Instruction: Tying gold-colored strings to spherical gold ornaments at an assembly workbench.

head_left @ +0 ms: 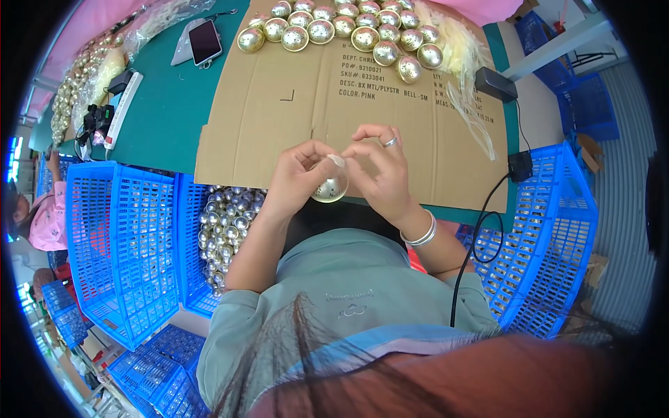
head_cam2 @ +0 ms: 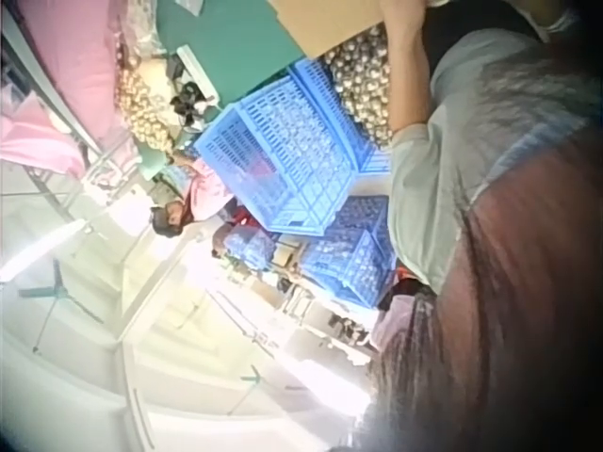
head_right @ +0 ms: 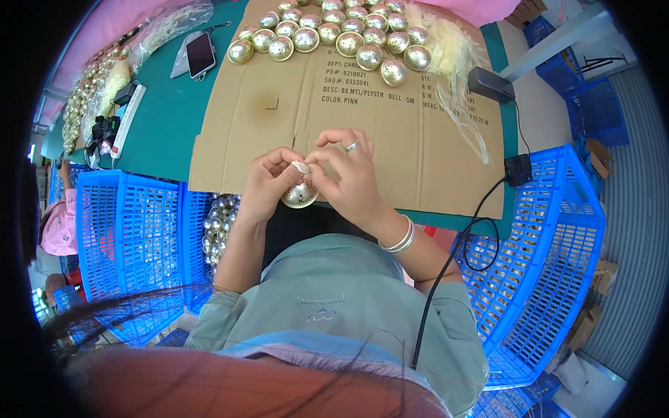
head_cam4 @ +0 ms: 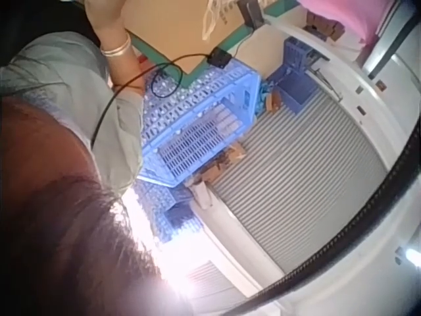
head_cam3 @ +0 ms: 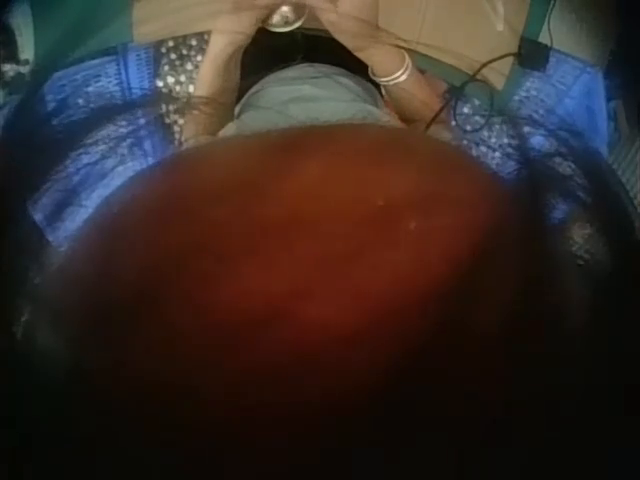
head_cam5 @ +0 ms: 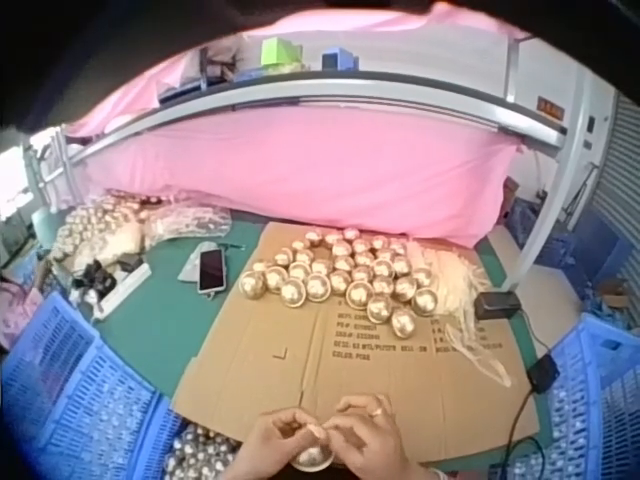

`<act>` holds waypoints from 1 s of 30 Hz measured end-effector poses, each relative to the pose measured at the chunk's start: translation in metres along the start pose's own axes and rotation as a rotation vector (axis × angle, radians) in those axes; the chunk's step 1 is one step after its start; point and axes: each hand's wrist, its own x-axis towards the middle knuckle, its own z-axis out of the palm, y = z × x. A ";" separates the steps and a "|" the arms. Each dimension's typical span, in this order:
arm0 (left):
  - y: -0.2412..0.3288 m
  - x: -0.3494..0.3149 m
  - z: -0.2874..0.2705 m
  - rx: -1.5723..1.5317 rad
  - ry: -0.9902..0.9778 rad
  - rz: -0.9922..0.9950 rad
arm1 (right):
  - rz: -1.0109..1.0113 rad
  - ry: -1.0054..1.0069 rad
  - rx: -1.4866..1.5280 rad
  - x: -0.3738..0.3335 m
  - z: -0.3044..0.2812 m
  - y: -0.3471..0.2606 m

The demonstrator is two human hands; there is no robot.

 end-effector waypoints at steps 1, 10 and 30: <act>0.001 0.000 0.001 -0.001 -0.002 0.000 | 0.101 -0.002 0.094 0.000 0.000 -0.001; -0.004 -0.001 0.014 0.137 0.131 0.164 | 0.272 -0.096 0.292 0.003 -0.005 -0.002; -0.001 -0.002 0.011 -0.066 -0.002 -0.028 | -0.163 0.045 -0.216 0.006 -0.008 0.003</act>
